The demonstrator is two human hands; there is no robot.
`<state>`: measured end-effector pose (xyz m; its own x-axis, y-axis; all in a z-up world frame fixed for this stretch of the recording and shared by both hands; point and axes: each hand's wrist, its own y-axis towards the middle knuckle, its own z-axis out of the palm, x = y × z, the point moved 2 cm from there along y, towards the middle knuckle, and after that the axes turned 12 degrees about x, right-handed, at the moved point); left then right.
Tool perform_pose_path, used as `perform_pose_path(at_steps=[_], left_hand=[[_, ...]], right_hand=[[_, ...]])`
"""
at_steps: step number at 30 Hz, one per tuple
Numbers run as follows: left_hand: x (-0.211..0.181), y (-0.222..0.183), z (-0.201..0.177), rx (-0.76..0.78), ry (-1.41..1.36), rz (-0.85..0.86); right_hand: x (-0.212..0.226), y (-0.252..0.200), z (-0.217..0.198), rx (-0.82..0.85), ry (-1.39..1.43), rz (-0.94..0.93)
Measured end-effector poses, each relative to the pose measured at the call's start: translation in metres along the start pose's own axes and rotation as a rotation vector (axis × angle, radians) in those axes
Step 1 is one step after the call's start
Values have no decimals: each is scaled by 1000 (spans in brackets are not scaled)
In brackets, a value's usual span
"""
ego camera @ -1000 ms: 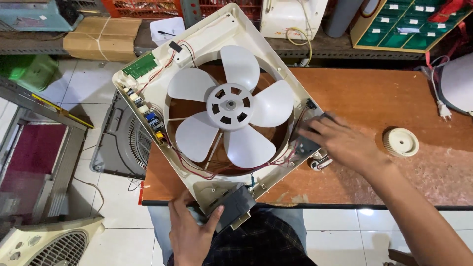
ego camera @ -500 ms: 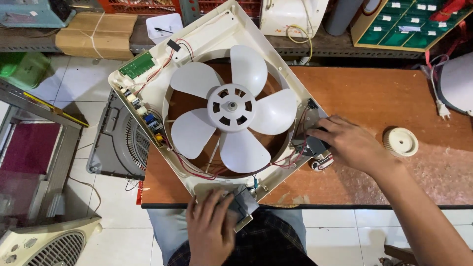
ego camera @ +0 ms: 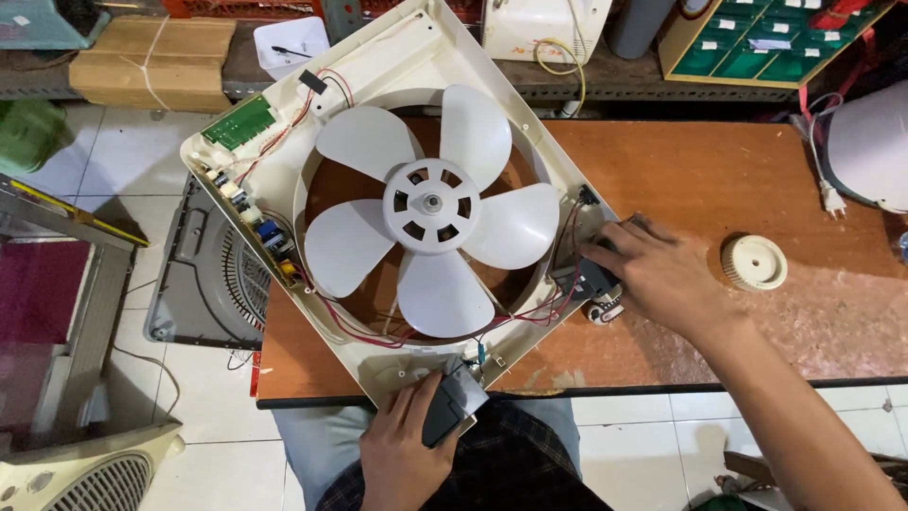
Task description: The person cleans a small white appliance with a toothbrush, then places two black capacitors into the housing of a disassembled fan. They connect wires to the capacitors and fan motor, then attach the fan grille to complete the assembly.
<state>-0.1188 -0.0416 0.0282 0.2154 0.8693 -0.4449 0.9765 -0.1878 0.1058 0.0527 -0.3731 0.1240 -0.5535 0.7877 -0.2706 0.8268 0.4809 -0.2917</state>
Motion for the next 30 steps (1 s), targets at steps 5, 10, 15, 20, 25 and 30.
perform_pose_path(at_steps=[5,10,15,20,25,30], left_hand=[[0,1,1,-39,-14,-1],[-2,0,-1,-57,-26,10],[3,-2,6,-27,-47,-17],[-5,3,-4,-74,-32,4],[-5,3,-6,-95,-36,15],[0,0,0,-52,-43,1]], right_hand=[[1,2,-1,-33,-7,-3],[-8,-6,-4,-185,78,-97],[-29,-8,-12,-46,764,-129],[-25,-3,-14,-23,657,-74],[-24,-2,-14,-94,658,-121],[-25,5,1,-34,572,-215]])
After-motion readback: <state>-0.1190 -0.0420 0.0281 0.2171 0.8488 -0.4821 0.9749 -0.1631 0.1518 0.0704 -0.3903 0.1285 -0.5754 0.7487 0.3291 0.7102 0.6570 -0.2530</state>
